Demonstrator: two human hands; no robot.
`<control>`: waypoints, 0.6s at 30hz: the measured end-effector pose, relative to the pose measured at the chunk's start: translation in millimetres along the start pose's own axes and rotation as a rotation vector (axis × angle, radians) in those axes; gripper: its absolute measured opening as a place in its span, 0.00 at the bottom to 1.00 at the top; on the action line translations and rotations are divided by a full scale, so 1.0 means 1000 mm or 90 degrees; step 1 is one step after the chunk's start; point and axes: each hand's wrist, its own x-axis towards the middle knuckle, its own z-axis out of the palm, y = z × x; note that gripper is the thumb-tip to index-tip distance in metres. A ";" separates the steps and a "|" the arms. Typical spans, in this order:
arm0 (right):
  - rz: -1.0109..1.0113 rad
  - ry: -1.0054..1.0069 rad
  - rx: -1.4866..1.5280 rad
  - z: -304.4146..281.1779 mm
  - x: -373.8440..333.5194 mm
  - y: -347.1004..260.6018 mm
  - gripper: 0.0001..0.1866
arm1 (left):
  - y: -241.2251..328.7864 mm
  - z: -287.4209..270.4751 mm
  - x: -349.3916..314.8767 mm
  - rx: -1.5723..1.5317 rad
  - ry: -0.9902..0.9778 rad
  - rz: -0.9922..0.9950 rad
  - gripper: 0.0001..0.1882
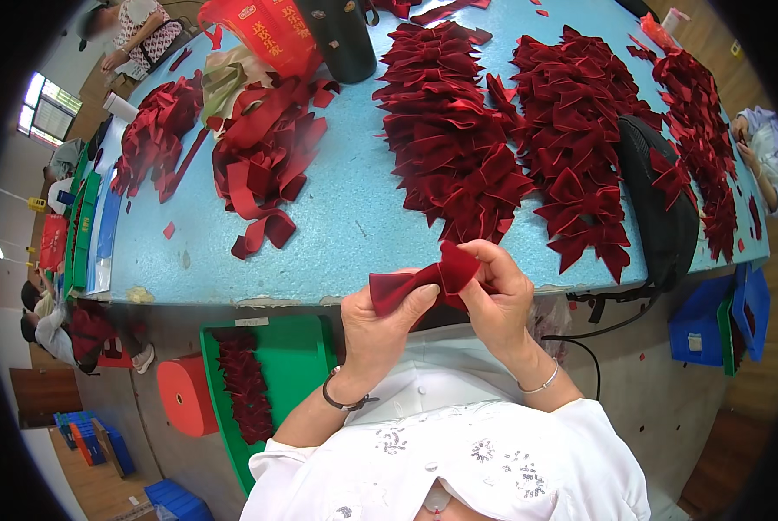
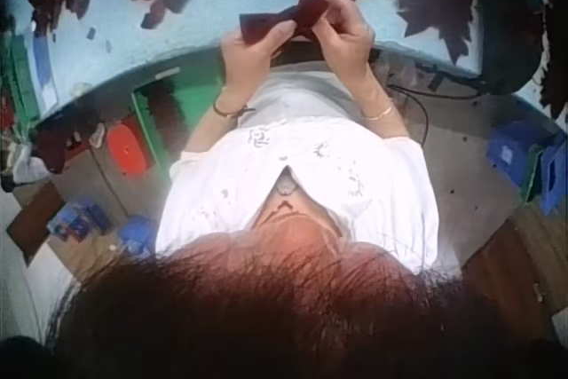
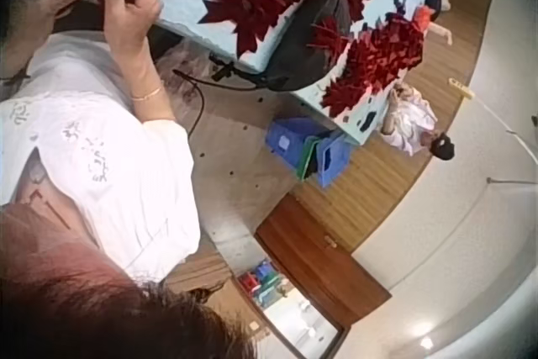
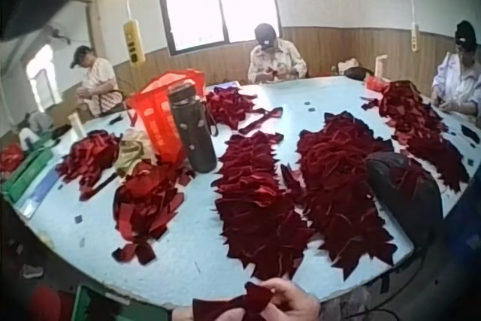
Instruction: Folding pieces of red fabric into decorative bows.
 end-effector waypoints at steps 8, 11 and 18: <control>-0.010 -0.010 0.000 -0.003 0.002 -0.001 0.11 | 0.001 0.004 0.001 0.046 0.017 0.045 0.10; -0.015 -0.032 -0.027 -0.002 0.005 -0.004 0.09 | 0.001 0.005 0.002 0.079 0.027 0.092 0.09; 0.007 0.014 -0.012 0.006 0.004 0.002 0.07 | -0.007 -0.001 0.003 0.031 0.033 0.091 0.09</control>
